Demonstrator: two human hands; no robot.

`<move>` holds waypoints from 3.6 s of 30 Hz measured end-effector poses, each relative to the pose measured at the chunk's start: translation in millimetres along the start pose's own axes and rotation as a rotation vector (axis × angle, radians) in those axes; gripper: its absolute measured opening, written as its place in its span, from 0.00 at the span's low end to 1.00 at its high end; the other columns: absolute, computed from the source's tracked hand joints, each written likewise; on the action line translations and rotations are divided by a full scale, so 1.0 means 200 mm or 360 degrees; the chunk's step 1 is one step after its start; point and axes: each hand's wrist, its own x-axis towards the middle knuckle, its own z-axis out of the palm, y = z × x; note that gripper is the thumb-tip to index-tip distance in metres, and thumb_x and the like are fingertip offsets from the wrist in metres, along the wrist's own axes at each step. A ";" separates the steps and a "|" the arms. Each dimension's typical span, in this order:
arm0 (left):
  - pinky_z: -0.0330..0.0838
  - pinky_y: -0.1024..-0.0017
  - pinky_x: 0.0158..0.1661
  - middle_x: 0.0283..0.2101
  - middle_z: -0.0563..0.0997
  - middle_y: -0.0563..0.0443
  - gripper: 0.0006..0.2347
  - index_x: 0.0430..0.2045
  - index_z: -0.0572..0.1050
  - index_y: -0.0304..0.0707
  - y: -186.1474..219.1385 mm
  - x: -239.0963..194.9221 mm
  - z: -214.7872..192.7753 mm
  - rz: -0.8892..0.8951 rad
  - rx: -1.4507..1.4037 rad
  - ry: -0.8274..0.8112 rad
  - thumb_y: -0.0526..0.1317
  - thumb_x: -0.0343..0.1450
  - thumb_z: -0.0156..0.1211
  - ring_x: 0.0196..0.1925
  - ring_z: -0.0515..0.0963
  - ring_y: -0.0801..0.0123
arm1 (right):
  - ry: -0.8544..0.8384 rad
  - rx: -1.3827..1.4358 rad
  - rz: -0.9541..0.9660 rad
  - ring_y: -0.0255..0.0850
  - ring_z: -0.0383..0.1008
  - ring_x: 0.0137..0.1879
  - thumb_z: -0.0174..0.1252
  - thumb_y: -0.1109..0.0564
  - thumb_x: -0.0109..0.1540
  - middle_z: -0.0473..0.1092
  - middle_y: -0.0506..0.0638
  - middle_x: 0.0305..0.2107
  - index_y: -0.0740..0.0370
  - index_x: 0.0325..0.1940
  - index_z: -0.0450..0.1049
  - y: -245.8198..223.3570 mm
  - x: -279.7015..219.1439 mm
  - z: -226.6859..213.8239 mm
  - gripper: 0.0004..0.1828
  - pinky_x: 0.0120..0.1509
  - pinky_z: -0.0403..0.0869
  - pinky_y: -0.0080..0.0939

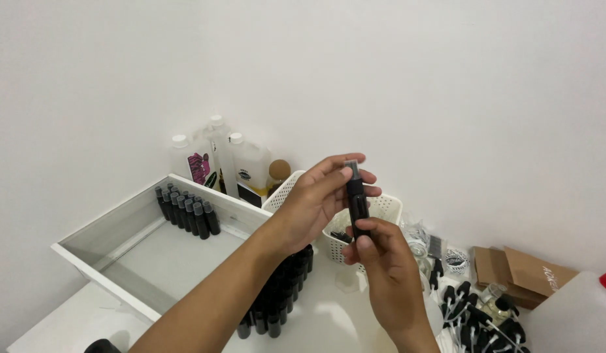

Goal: Assembling and filling small perfume spray bottles at a workspace

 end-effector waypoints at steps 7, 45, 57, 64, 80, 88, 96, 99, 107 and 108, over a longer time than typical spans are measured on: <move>0.75 0.59 0.49 0.40 0.80 0.37 0.10 0.46 0.69 0.33 -0.05 0.01 0.02 -0.0038 -0.0270 -0.0083 0.40 0.76 0.47 0.48 0.82 0.43 | 0.0063 0.0153 0.0005 0.44 0.75 0.31 0.54 0.56 0.66 0.75 0.67 0.43 0.58 0.49 0.59 0.01 0.00 0.01 0.12 0.46 0.74 0.44; 0.54 0.68 0.19 0.09 0.56 0.52 0.13 0.28 0.66 0.40 0.06 -0.05 0.13 -0.0044 0.0232 0.0649 0.51 0.68 0.43 0.11 0.53 0.69 | 0.0385 -0.0100 0.0073 0.50 0.82 0.41 0.54 0.56 0.63 0.77 0.61 0.49 0.58 0.49 0.56 -0.31 -0.07 -0.03 0.16 0.51 0.82 0.50; 0.47 0.73 0.13 0.08 0.57 0.51 0.11 0.28 0.68 0.36 0.09 -0.05 0.02 0.0116 0.0479 0.0634 0.45 0.69 0.44 0.10 0.51 0.70 | 0.0466 -0.0196 -0.0212 0.52 0.80 0.38 0.52 0.62 0.65 0.77 0.63 0.48 0.61 0.48 0.58 -0.30 -0.09 -0.08 0.11 0.49 0.80 0.50; 0.55 0.71 0.17 0.11 0.60 0.51 0.14 0.18 0.66 0.38 0.22 -0.08 -0.10 0.0158 0.0474 0.0539 0.46 0.72 0.44 0.12 0.57 0.69 | 0.0499 -0.0258 -0.0268 0.55 0.79 0.39 0.49 0.66 0.67 0.75 0.68 0.47 0.66 0.50 0.57 -0.30 -0.08 -0.06 0.10 0.48 0.81 0.50; 0.72 0.59 0.45 0.43 0.80 0.46 0.07 0.32 0.81 0.42 -0.04 -0.26 -1.42 -0.0662 0.2450 0.0841 0.41 0.70 0.57 0.47 0.79 0.54 | 0.0646 -0.0399 -0.0374 0.55 0.78 0.39 0.49 0.67 0.69 0.72 0.69 0.48 0.67 0.54 0.58 -0.35 -0.15 -0.03 0.10 0.50 0.80 0.49; 0.76 0.59 0.36 0.50 0.80 0.49 0.11 0.43 0.79 0.45 0.02 -0.28 -1.46 -0.0993 0.2568 0.0804 0.33 0.67 0.59 0.47 0.81 0.55 | 0.0677 -0.0387 -0.0329 0.55 0.78 0.40 0.49 0.67 0.69 0.73 0.70 0.46 0.70 0.53 0.60 -0.34 -0.15 0.01 0.09 0.48 0.80 0.50; 0.71 0.56 0.34 0.40 0.79 0.45 0.10 0.34 0.68 0.41 -0.08 -0.26 -1.60 -0.0872 0.2916 0.0633 0.26 0.64 0.52 0.42 0.79 0.52 | 0.0729 -0.0396 -0.0308 0.54 0.78 0.40 0.50 0.69 0.68 0.73 0.69 0.46 0.73 0.51 0.62 -0.36 -0.16 0.04 0.08 0.46 0.80 0.48; 0.73 0.55 0.32 0.43 0.76 0.47 0.10 0.38 0.69 0.41 -0.08 -0.25 -1.60 -0.0903 0.3019 0.0623 0.27 0.67 0.53 0.42 0.80 0.51 | 0.0636 -0.0381 -0.0374 0.55 0.78 0.40 0.50 0.66 0.68 0.73 0.69 0.47 0.72 0.52 0.62 -0.30 -0.16 -0.03 0.10 0.47 0.81 0.49; 0.74 0.51 0.30 0.47 0.72 0.43 0.12 0.43 0.72 0.36 -0.12 -0.24 -1.69 -0.0666 0.3151 0.0571 0.25 0.68 0.48 0.41 0.78 0.45 | 0.0599 -0.0426 -0.0389 0.56 0.78 0.40 0.50 0.66 0.68 0.73 0.69 0.47 0.73 0.53 0.62 -0.30 -0.17 -0.03 0.10 0.48 0.81 0.49; 0.75 0.51 0.29 0.46 0.71 0.43 0.13 0.43 0.72 0.36 -0.14 -0.23 -1.71 -0.0655 0.3239 0.0512 0.23 0.67 0.51 0.42 0.78 0.46 | 0.0596 -0.0433 -0.0393 0.57 0.78 0.41 0.49 0.67 0.69 0.73 0.70 0.47 0.73 0.53 0.61 -0.31 -0.17 -0.03 0.09 0.48 0.81 0.50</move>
